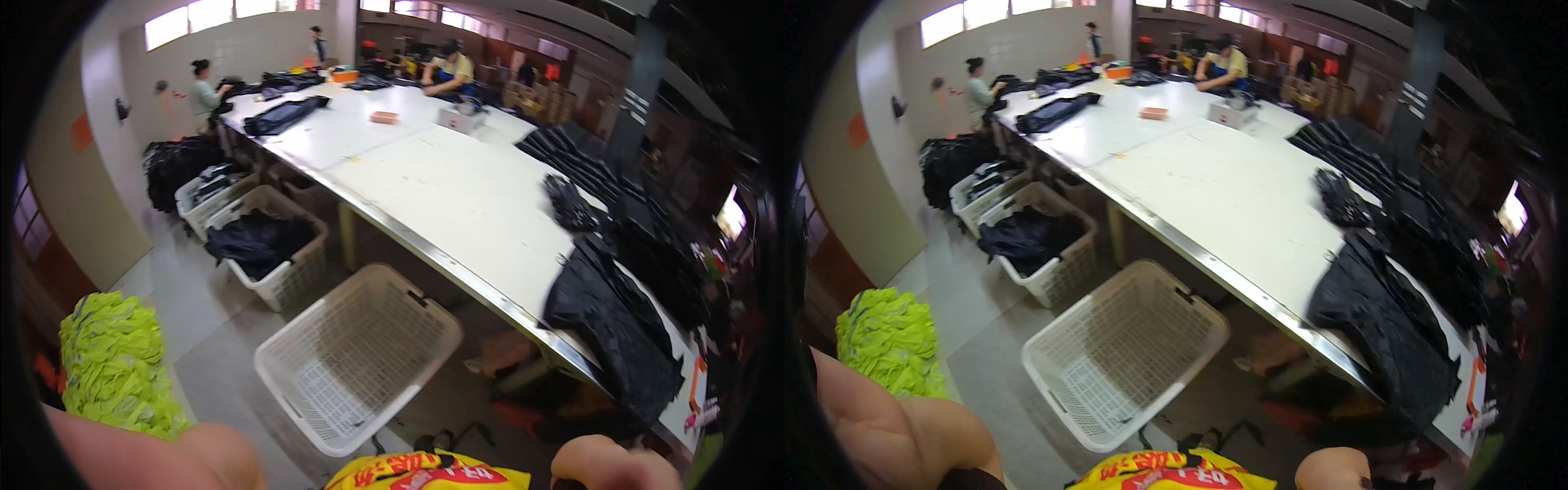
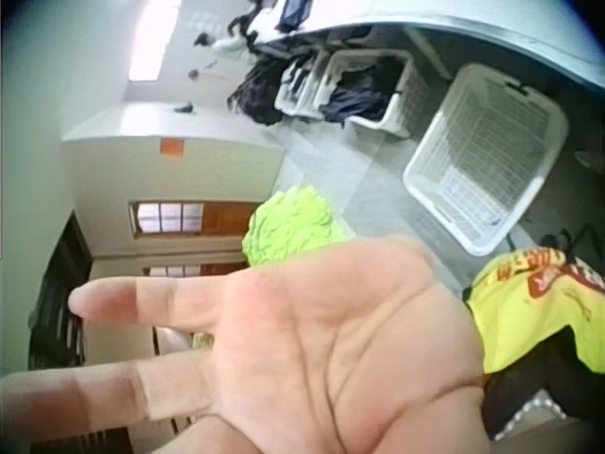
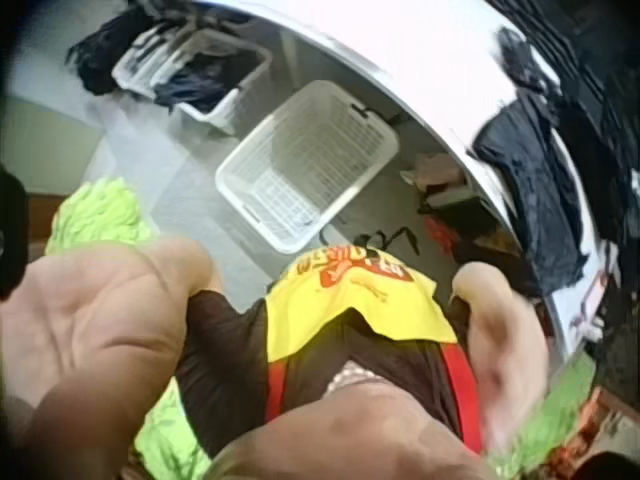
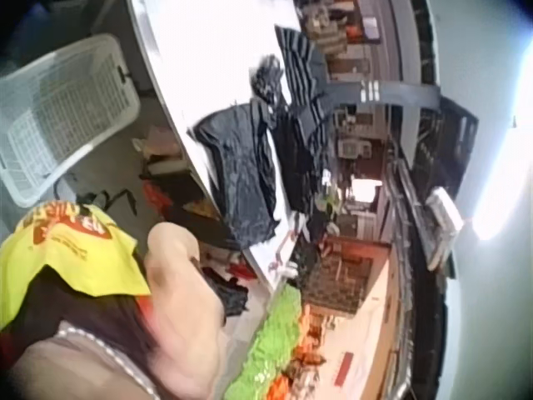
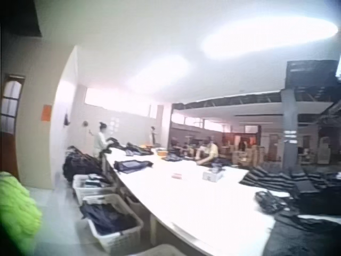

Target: The person folds a black jacket on a white table, smoothing and aligning the fabric. They then place the folded jacket on a stack and write on small white tags attached to the jacket using a pen.

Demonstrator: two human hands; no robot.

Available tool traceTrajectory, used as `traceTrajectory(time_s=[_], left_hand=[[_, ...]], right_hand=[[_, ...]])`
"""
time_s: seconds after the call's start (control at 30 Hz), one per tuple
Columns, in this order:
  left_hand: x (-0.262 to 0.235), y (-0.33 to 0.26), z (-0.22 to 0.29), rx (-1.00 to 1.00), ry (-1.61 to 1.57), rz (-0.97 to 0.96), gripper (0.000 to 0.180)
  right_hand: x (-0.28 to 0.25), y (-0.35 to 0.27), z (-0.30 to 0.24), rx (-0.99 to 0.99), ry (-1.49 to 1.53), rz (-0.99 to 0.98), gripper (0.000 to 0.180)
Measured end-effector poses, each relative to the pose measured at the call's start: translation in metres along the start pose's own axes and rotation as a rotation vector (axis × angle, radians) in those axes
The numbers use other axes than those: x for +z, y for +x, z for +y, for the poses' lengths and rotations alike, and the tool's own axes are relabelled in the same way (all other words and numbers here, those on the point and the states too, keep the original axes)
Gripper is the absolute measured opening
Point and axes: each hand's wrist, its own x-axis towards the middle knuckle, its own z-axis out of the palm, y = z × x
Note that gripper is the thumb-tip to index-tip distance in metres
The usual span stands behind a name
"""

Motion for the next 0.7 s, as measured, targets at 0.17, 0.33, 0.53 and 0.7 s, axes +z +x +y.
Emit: traceTrajectory(time_s=[0.17, 0.33, 0.53, 0.7], left_hand=[[0.117, 0.05, 0.023, -0.016, -0.193, -0.019, 0.047], [0.3, 0.035, 0.026, -0.204, -0.294, -0.292, 0.048], [0.499, -0.151, -0.013, -0.894, -0.384, -0.794, 0.044], [0.634, -0.143, -0.022, -1.446, -0.614, -0.746, 0.05]], right_hand=[[-0.049, -0.172, 0.001, 1.074, -0.171, -0.265, 0.053], [-0.052, -0.354, -0.124, 2.217, 0.237, 0.007, 0.065], [-0.107, -0.481, -0.249, 2.177, -0.561, 1.552, 0.029], [-0.194, -0.51, -0.324, 1.638, -0.92, 2.463, 0.066]])
